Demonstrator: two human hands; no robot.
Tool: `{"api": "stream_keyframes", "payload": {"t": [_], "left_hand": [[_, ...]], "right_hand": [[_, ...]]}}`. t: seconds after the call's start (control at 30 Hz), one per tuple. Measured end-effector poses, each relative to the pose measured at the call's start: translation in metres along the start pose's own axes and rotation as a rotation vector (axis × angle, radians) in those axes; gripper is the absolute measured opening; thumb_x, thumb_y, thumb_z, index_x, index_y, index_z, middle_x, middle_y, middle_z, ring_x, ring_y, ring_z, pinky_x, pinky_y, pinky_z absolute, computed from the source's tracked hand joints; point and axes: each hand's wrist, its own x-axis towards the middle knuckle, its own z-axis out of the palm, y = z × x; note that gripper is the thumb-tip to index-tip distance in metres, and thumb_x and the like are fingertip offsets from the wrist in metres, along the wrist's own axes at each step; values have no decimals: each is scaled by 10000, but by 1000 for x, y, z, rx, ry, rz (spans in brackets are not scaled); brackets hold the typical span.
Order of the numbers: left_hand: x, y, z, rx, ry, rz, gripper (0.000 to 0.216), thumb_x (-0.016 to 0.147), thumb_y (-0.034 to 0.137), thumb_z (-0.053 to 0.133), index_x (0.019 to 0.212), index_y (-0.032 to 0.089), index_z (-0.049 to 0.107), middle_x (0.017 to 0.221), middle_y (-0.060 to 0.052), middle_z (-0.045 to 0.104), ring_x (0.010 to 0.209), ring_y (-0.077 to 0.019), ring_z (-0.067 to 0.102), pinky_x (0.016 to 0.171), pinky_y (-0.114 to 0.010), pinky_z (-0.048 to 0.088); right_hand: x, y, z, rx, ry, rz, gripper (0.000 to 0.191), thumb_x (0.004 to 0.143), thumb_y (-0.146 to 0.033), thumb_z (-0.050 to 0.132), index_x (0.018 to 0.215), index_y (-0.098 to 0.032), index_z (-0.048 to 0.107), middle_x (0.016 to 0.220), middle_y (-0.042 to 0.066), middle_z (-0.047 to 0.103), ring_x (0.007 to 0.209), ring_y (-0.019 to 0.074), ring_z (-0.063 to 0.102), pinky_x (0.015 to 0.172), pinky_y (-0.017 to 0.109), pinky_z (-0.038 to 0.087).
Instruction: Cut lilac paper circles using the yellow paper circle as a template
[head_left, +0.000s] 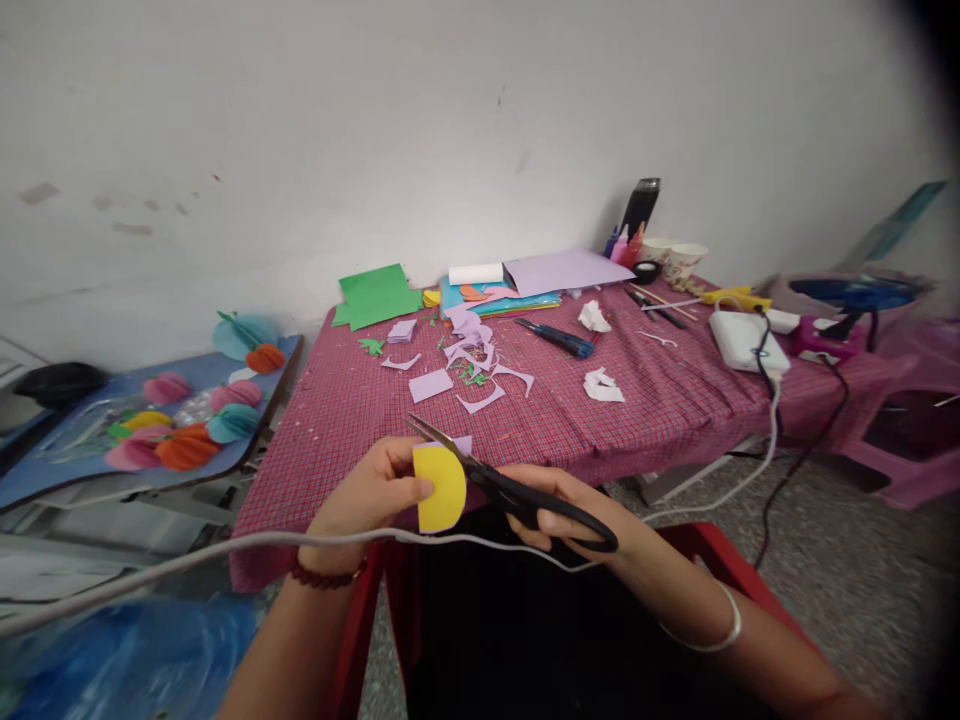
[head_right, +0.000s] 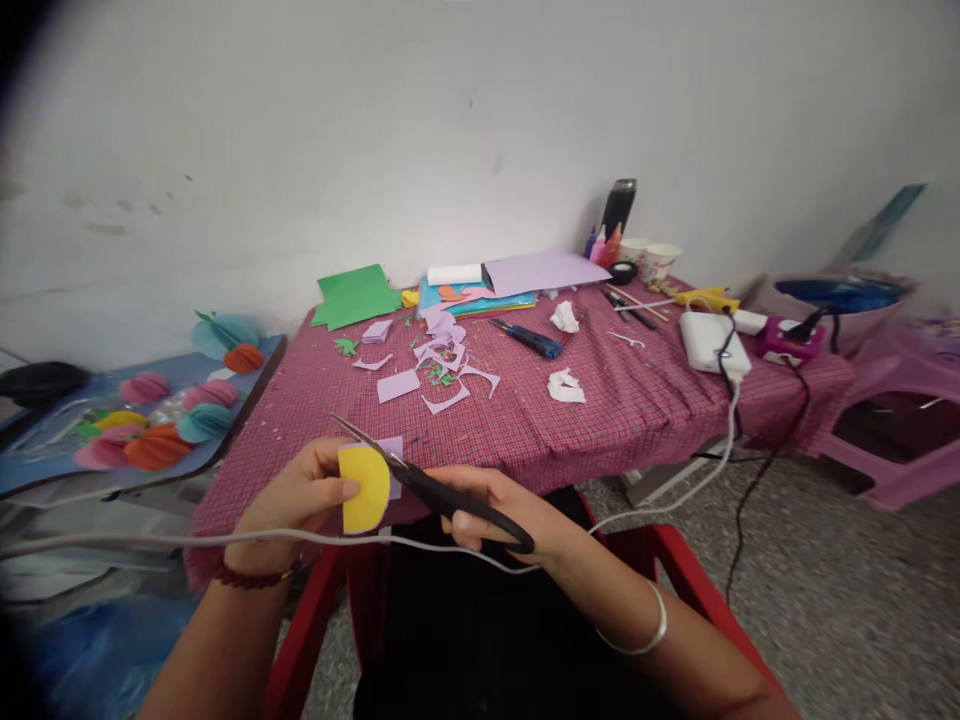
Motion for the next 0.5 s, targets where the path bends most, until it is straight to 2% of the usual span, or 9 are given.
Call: {"api": "stream_keyframes", "payload": {"t": [0.1,0.2,0.5], "left_hand": [[-2,-1,1,-26,27,-3,231,589,231,822,773,131,724,665,-16,691,547,-108,608,532,-192,489],[-3,-3,1,-32,33,-16,241,581,235,827,770,128,722,656,-16,687,538,-104,601,525,-186,483],[0,-4,0,-28,-27,-64,223,618,240,807,790,124,725,647,-22,687,527,-110,613,516,-193,492]], "right_hand": [[-1,1,-1,-18,-7,-11,605,796,-592,605,1170,-121,541,754,-6,473,623,91,380,530,226,279],[-1,0,-3,-29,-38,-27,599,786,-602,612,1130,-115,555,797,8,482,642,90,393,549,228,301],[1,6,-7,-8,-26,43,637,744,-614,649,1128,-115,557,715,-23,456,582,79,361,504,208,285]]}}
